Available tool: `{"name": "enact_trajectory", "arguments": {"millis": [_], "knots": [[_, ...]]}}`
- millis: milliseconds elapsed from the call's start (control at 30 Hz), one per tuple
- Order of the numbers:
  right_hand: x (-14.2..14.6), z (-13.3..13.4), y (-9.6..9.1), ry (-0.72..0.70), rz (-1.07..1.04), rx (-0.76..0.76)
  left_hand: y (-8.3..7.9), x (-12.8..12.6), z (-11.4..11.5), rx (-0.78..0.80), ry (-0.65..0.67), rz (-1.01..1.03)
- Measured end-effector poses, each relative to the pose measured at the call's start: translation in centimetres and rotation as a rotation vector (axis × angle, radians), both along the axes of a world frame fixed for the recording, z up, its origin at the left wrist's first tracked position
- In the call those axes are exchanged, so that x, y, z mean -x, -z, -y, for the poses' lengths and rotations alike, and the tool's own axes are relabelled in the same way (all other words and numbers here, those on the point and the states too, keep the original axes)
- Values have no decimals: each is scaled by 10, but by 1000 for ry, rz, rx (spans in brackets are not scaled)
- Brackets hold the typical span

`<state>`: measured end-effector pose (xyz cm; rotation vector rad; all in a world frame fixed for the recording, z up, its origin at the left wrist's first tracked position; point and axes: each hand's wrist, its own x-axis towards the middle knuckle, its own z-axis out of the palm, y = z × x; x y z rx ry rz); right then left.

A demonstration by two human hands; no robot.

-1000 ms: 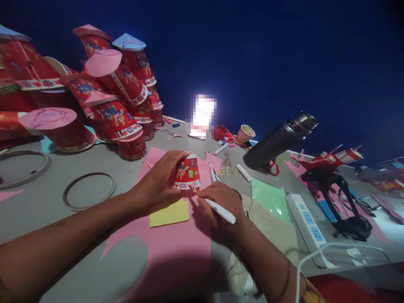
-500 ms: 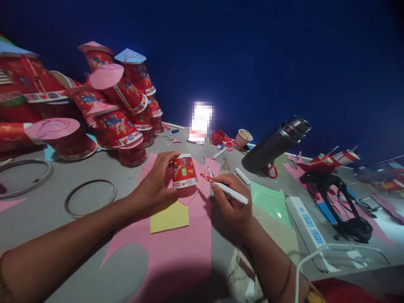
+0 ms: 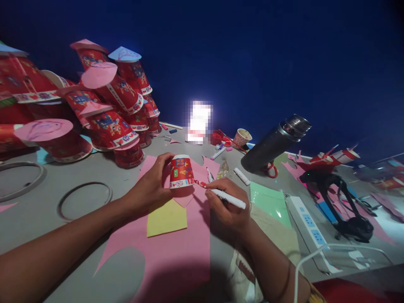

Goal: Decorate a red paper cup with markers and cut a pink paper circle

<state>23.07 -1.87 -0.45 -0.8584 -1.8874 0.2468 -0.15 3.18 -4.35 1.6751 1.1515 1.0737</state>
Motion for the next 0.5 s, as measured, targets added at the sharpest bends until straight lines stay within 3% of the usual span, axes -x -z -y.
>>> {"name": "enact_trajectory", "arguments": {"millis": [167, 500], "knots": [[4, 1, 3, -80, 14, -38, -1, -1, 1, -28, -2, -23], [5, 0, 11, -105, 63, -63, -2, 1, 2, -115, -10, -125]]}}
